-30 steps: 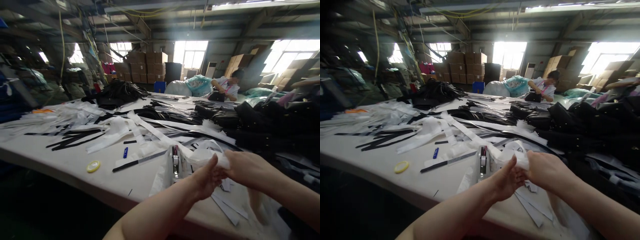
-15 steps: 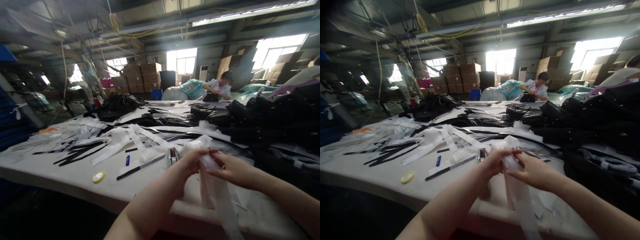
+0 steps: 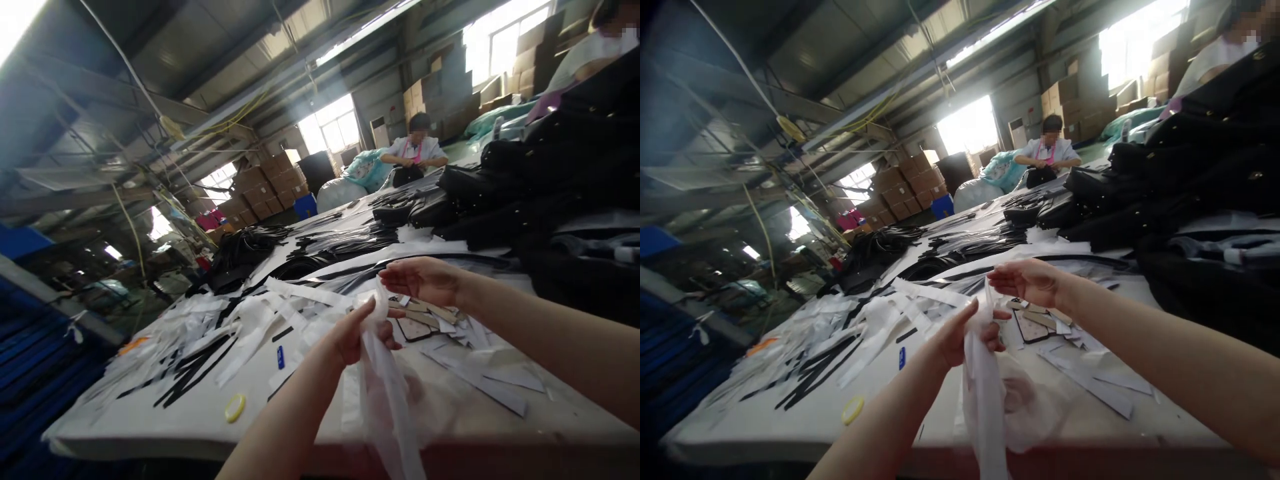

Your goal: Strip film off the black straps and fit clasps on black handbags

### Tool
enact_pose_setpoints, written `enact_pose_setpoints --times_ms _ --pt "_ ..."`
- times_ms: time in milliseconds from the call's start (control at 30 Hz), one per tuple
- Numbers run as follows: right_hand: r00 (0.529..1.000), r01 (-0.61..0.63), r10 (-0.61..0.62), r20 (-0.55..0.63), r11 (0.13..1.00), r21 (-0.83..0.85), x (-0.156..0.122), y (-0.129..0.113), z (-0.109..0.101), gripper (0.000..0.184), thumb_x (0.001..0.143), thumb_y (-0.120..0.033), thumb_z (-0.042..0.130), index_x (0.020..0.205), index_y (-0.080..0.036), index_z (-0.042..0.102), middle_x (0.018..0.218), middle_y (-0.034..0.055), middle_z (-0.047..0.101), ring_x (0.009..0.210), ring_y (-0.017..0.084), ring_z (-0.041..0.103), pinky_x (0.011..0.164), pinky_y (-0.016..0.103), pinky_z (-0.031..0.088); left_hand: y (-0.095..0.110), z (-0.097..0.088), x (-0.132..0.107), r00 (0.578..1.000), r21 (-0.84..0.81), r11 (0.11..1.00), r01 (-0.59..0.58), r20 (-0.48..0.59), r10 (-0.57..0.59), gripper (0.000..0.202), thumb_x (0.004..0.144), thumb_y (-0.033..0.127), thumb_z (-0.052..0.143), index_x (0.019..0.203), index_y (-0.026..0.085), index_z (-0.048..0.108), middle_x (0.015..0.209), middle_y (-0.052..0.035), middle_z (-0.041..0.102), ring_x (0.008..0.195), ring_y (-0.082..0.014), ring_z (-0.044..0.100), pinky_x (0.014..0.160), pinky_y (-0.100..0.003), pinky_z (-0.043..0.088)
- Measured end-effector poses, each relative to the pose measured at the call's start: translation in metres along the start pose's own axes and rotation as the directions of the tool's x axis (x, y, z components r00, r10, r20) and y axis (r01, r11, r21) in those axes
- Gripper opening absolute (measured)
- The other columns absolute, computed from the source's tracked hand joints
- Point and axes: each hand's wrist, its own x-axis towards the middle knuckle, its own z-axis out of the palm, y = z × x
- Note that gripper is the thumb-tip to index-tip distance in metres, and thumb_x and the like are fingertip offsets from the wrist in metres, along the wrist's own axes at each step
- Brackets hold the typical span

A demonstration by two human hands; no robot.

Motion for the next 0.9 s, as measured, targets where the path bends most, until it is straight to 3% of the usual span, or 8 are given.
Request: enact_pose_setpoints --times_ms 167,367,467,567,700,800,900 --pt "0.989 -0.110 0.098 -0.115 0.989 -0.100 0.006 0.000 -0.002 0.030 0.095 -0.033 0.052 0.074 -0.013 0.060 0.072 0.0073 0.069 0.060 0.012 0.064 0.058 0.022 0.055 0.023 -0.005 -0.020 1.000 -0.044 0.999 -0.008 -0.002 0.007 0.040 0.080 0.050 0.060 0.090 0.012 0.067 0.045 0.0075 0.035 0.040 -0.0094 0.035 0.066 -0.030 0.048" --pt "0.998 -0.045 0.035 -0.052 0.975 -0.218 0.002 0.019 -0.021 0.020 0.089 -0.034 0.063 0.083 -0.015 0.064 0.080 0.0050 0.068 0.065 0.010 0.063 0.057 0.017 0.053 0.100 -0.011 -0.076 0.988 0.120 0.981 -0.151 0.052 0.146 0.024 0.074 0.040 0.065 0.080 0.017 0.066 0.034 0.0118 0.023 0.027 -0.0066 0.023 0.048 -0.026 0.042" --pt "0.999 -0.043 0.040 -0.019 0.970 -0.241 0.002 0.026 -0.032 0.020 0.082 -0.036 0.071 0.084 -0.017 0.067 0.085 0.0047 0.069 0.070 0.010 0.063 0.061 0.016 0.053 0.131 -0.015 -0.110 0.968 0.264 0.940 -0.216 -0.064 0.241 0.022 0.076 0.040 0.062 0.077 0.018 0.062 0.033 0.0115 0.023 0.025 -0.0068 0.023 0.046 -0.025 0.041" --pt "0.999 -0.001 0.013 0.036 0.952 -0.307 0.007 0.030 -0.034 0.028 0.076 -0.044 0.076 0.082 -0.018 0.069 0.088 0.0056 0.069 0.073 0.012 0.062 0.065 0.018 0.053 0.147 -0.013 -0.146 0.936 0.361 0.906 -0.219 -0.183 0.299 0.023 0.076 0.041 0.062 0.076 0.018 0.061 0.036 0.0091 0.032 0.030 -0.0078 0.032 0.052 -0.026 0.045" --pt "0.982 0.102 -0.018 0.190 0.890 -0.445 0.012 0.034 -0.012 0.040 0.069 -0.057 0.076 0.080 -0.019 0.071 0.087 0.0084 0.069 0.072 0.016 0.059 0.065 0.026 0.052 0.144 -0.001 -0.191 0.914 0.532 0.841 -0.099 -0.286 0.289 0.035 0.069 0.045 0.069 0.082 0.013 0.067 0.043 0.0041 0.047 0.040 -0.0117 0.047 0.065 -0.033 0.051" --pt "0.942 0.168 0.010 0.335 0.852 -0.497 0.009 0.045 0.024 0.046 0.066 -0.061 0.075 0.083 -0.018 0.073 0.087 0.0091 0.068 0.073 0.018 0.059 0.065 0.028 0.051 0.123 0.015 -0.220 0.860 0.647 0.740 0.183 -0.470 0.198 0.030 0.070 0.040 0.073 0.077 0.011 0.068 0.052 -0.0016 0.059 0.049 -0.0147 0.055 0.066 -0.033 0.051" --pt "0.908 0.080 0.127 0.399 0.883 -0.463 -0.001 0.075 0.068 0.053 0.063 -0.063 0.076 0.089 -0.017 0.073 0.088 0.0096 0.069 0.073 0.018 0.059 0.065 0.028 0.050 0.087 0.031 -0.245 0.781 0.641 0.609 0.467 -0.622 0.055 0.021 0.075 0.036 0.071 0.073 0.015 0.069 0.060 -0.0020 0.064 0.057 -0.0151 0.059 0.060 -0.027 0.049"
